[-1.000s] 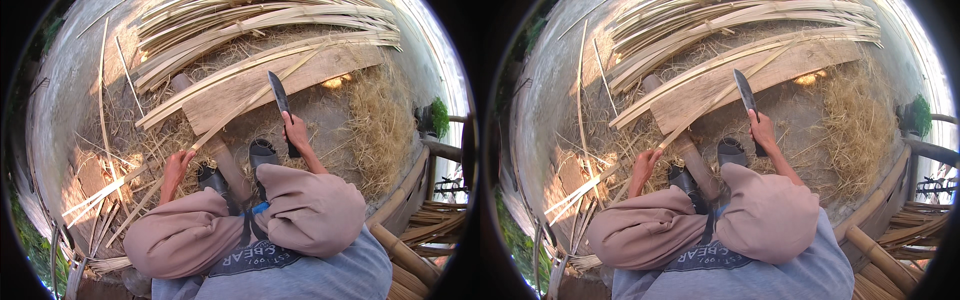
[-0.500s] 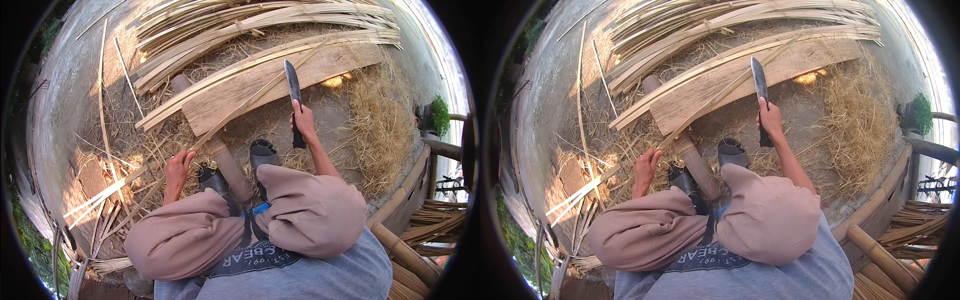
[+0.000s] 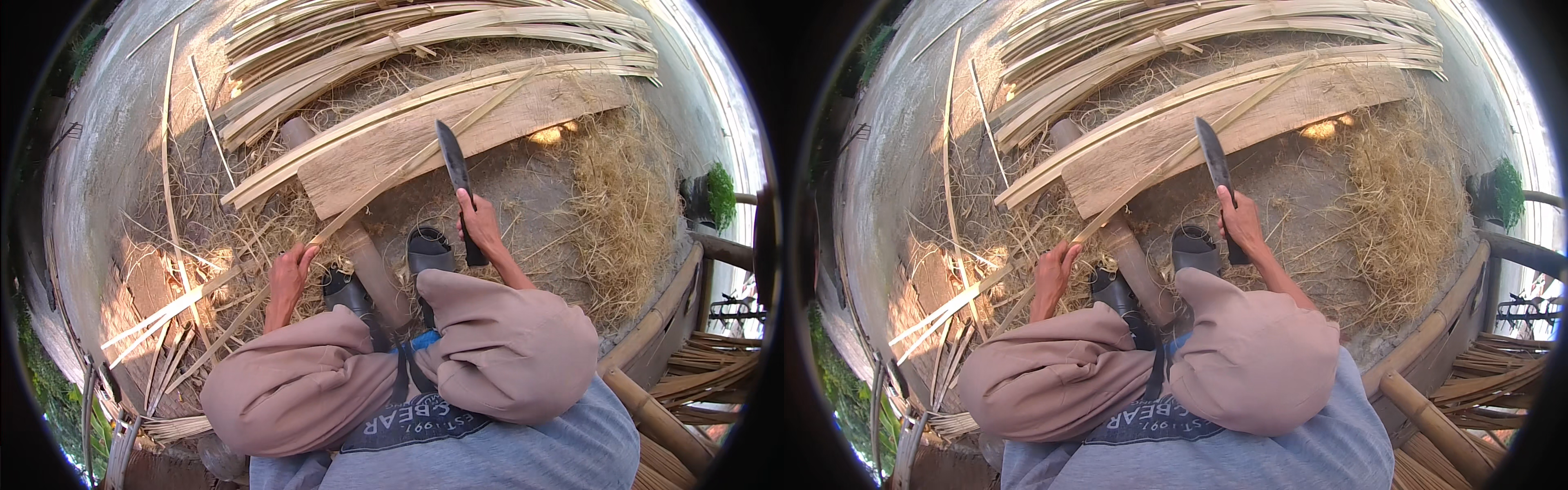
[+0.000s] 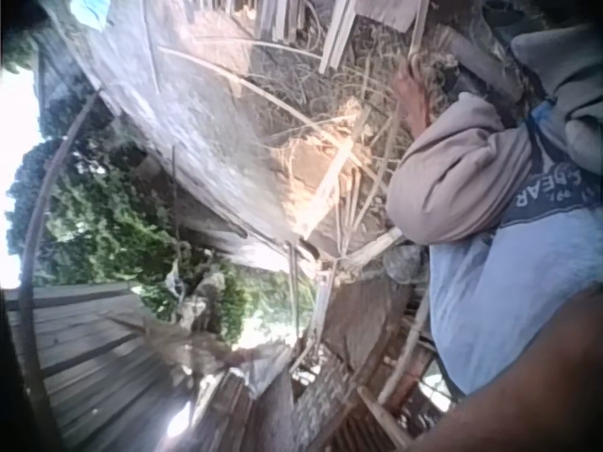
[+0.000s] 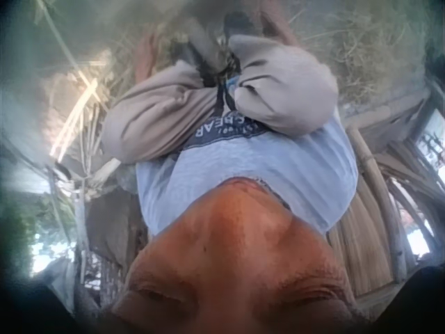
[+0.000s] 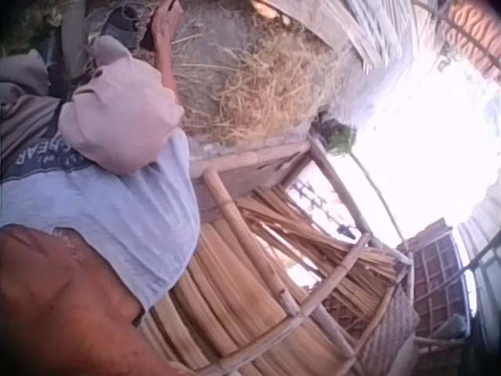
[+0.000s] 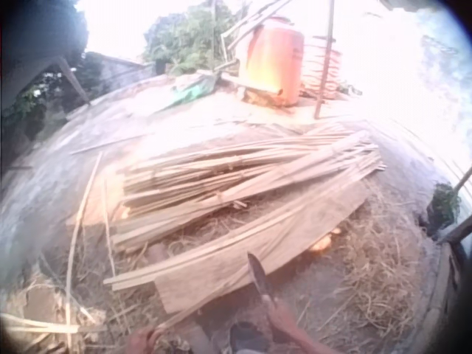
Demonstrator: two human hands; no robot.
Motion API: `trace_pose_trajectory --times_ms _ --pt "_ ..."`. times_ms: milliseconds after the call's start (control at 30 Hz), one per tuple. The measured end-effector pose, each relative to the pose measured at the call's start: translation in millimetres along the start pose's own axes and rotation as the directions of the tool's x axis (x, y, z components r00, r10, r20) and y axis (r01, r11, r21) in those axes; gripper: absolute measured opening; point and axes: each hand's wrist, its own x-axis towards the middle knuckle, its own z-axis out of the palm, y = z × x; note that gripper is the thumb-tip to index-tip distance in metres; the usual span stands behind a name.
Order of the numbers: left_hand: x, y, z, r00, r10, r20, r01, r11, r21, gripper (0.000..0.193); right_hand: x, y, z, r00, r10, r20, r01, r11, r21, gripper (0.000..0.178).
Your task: The person sits on the ground and uses a knife to split long bamboo strips into thinner slats. They repeatedly position the bamboo on a wooden board, strike it with the knife, and separate the resulting pieces.
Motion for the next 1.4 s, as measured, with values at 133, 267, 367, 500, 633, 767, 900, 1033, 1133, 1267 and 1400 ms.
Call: trace_pose_trajectory --times_ms 133,267,367,500,633,767,900,1033,1133,1267,1400 --pt "3.9 4.6 3.1 1.0 -0.015 0.013 0.015 1.0 -0.002 0.041 -4.5 4.8 8.6 0.994 -0.06 0.086 0.072 0.988 -0.137 0.057" --pt "1.9 1.6 3.8 1.0 -0.024 0.0 0.024 1.0 -0.012 0.041 -2.1 -7.3 11.7 1.0 0.0 -0.002 0.0 1.0 -0.012 0.055" --pt "3.7 3.5 3.1 1.0 -0.025 0.016 0.026 0.999 -0.031 0.04 -21.2 -6.3 23.1 0.985 0.009 0.173 0.02 0.986 -0.166 0.053" --pt "7.3 5.4 5.6 1.0 0.019 0.002 -0.019 0.999 -0.039 0.04 -2.0 2.3 15.7 0.985 0.049 -0.166 -0.026 0.99 0.14 0.051" --pt "9.2 2.8 11.9 1.0 0.023 -0.014 -0.024 0.997 -0.078 0.042 -31.9 -14.4 40.0 0.981 0.015 0.193 0.0 0.997 -0.076 0.053" --pt "26.2 17.2 17.4 0.998 0.044 0.05 -0.038 0.992 -0.118 0.046 -18.5 0.4 22.5 0.999 0.036 0.036 -0.036 0.999 0.022 0.054" --pt "30.4 32.4 12.5 0.995 -0.013 0.099 0.024 0.993 -0.112 0.048 -18.6 -11.3 28.5 0.994 0.047 0.097 -0.044 0.998 -0.038 0.054" --pt "35.2 10.3 17.6 0.994 0.046 0.094 -0.029 0.984 -0.178 0.049 -23.5 -14.1 31.6 0.989 0.057 0.134 -0.05 0.997 -0.054 0.054" --pt "24.7 -29.1 8.1 0.99 -0.001 0.14 0.031 0.977 -0.213 0.053 4.7 3.3 2.8 1.0 0.022 -0.009 -0.021 0.998 0.056 0.053" --pt "-14.4 -106.7 -27.8 0.895 -0.181 0.408 0.268 0.949 -0.165 0.053 25.5 -12.0 -23.0 0.988 0.071 -0.135 -0.066 0.997 0.046 0.053" --pt "-21.6 -98.7 -13.0 0.967 -0.104 0.234 0.149 0.972 -0.183 0.05 4.1 -7.2 15.3 0.995 0.084 -0.057 -0.078 0.991 0.105 0.053"
